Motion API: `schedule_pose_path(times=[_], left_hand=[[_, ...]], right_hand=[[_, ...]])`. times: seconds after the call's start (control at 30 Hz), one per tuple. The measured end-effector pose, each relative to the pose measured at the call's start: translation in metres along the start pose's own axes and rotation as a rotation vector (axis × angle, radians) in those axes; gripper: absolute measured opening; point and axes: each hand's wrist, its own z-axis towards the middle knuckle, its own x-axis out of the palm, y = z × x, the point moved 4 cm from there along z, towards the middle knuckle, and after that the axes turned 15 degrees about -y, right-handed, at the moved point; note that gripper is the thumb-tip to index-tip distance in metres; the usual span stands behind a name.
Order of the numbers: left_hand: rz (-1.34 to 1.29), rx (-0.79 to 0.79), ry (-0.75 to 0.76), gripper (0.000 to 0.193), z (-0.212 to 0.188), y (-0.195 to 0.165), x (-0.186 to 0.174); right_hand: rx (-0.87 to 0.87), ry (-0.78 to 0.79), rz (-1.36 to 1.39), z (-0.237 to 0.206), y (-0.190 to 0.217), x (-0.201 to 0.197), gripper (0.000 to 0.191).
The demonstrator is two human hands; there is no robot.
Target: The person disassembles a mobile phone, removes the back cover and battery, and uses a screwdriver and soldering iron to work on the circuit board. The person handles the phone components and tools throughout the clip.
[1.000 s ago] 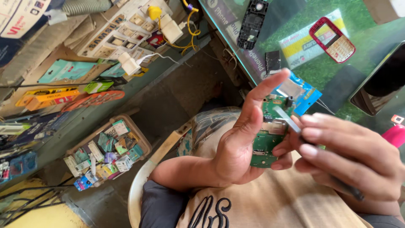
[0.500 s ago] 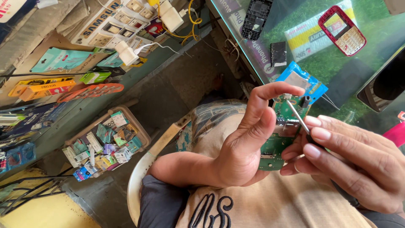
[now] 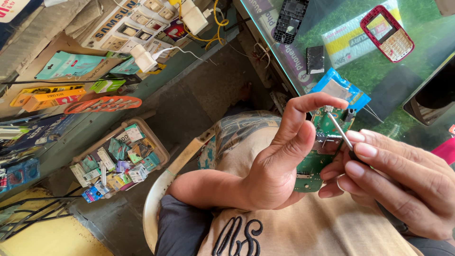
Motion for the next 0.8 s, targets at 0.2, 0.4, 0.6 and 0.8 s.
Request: schedule_pose_path(times=[0.2,0.4,0.6,0.8], left_hand=[[0.002,0.003,0.015,0.04,-0.002,0.0,0.0],[-0.028,-0.029,0.003,0.039,-0.002,-0.002,0.003],[0.034,-0.029,0.02,0.04,0.0,-0.002,0.004],[0.188,-0.049,0.178,0.042,0.007,-0.012,-0.01]], right_hand=[[-0.075,0.051,0.094,-0.004,-0.009,-0.007,0.048],[-0.045,-0.098,0.076,-0.007,0.02,0.013,0.049],[-0.123,-0.176,0.346,0.007,0.082,0.034,0.041],[-1.256,-0.495,0.323,0.028,0.093,0.029,0.018]])
